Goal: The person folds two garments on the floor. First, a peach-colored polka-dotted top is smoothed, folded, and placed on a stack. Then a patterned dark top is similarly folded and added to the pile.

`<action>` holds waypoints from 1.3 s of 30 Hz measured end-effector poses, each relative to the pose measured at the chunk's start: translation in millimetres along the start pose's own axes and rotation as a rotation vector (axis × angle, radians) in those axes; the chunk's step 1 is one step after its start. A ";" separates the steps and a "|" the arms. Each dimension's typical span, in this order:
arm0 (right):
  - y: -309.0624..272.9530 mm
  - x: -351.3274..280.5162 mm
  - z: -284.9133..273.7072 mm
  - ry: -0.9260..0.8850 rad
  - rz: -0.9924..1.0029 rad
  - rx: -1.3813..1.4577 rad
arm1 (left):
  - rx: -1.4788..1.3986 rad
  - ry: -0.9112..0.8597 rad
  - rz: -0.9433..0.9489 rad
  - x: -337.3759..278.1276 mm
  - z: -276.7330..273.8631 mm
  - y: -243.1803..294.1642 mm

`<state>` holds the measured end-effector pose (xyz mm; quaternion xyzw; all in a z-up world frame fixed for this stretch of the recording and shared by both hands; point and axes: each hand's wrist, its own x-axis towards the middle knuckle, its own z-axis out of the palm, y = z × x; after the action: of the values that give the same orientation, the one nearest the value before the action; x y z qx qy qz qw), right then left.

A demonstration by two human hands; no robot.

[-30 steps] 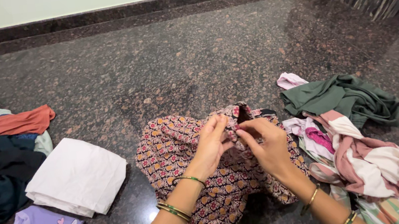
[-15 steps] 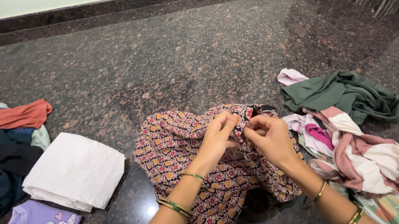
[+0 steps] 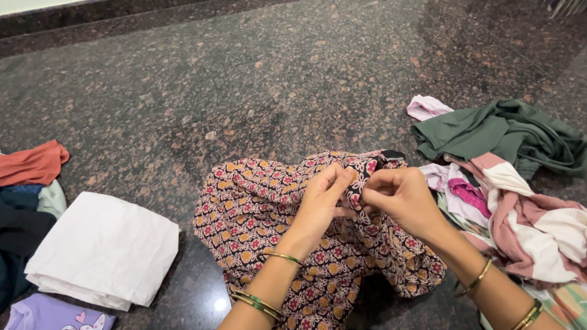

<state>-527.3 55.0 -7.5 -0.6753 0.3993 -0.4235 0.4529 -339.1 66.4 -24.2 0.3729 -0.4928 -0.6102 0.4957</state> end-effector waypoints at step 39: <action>10.5 2.6 -3.3 0.114 -0.014 0.124 | -0.045 -0.035 0.015 8.3 -2.7 -19.3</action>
<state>-531.2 48.9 -16.2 -0.6236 0.3929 -0.4881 0.4674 -343.1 58.1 -43.4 0.3470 -0.4902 -0.6239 0.5000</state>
